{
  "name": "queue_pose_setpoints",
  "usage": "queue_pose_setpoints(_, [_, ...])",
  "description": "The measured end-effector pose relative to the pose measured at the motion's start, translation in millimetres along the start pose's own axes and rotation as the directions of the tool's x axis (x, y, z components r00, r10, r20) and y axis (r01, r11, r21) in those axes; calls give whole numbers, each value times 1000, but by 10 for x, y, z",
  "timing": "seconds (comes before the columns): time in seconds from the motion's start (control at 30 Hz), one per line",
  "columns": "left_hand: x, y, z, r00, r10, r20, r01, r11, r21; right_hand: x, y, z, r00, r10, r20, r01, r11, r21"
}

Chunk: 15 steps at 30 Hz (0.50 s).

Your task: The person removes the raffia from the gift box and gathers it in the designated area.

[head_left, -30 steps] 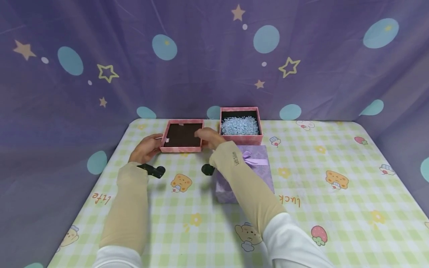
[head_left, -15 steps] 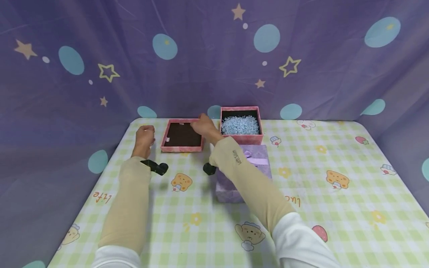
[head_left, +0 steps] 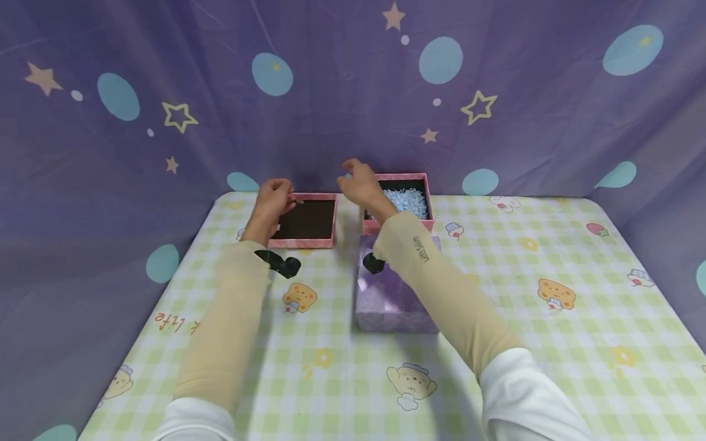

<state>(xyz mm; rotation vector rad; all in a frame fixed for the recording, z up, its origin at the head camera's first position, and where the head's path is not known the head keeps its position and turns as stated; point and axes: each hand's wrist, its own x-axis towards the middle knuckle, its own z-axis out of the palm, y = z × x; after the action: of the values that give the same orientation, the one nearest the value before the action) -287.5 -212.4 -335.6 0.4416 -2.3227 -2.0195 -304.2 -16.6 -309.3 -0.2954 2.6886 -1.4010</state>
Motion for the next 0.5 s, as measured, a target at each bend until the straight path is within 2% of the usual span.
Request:
queue_pose_setpoints(0.13, [-56, 85, 231, 996, 15, 83, -20, 998, 56, 34, 161, -227, 997, 82, 13, -83, 995, 63])
queue_pose_setpoints(0.3, [-89, 119, 476, 985, -1, 171, -11, 998, 67, 54, 361, -444, 984, 180, 16, -181, 979, 93])
queue_pose_setpoints(0.5, [-115, 114, 702, 954, -26, 300, -18, 990, 143, 30, 538, -606, 972, 234, -2, -233, 966, 109])
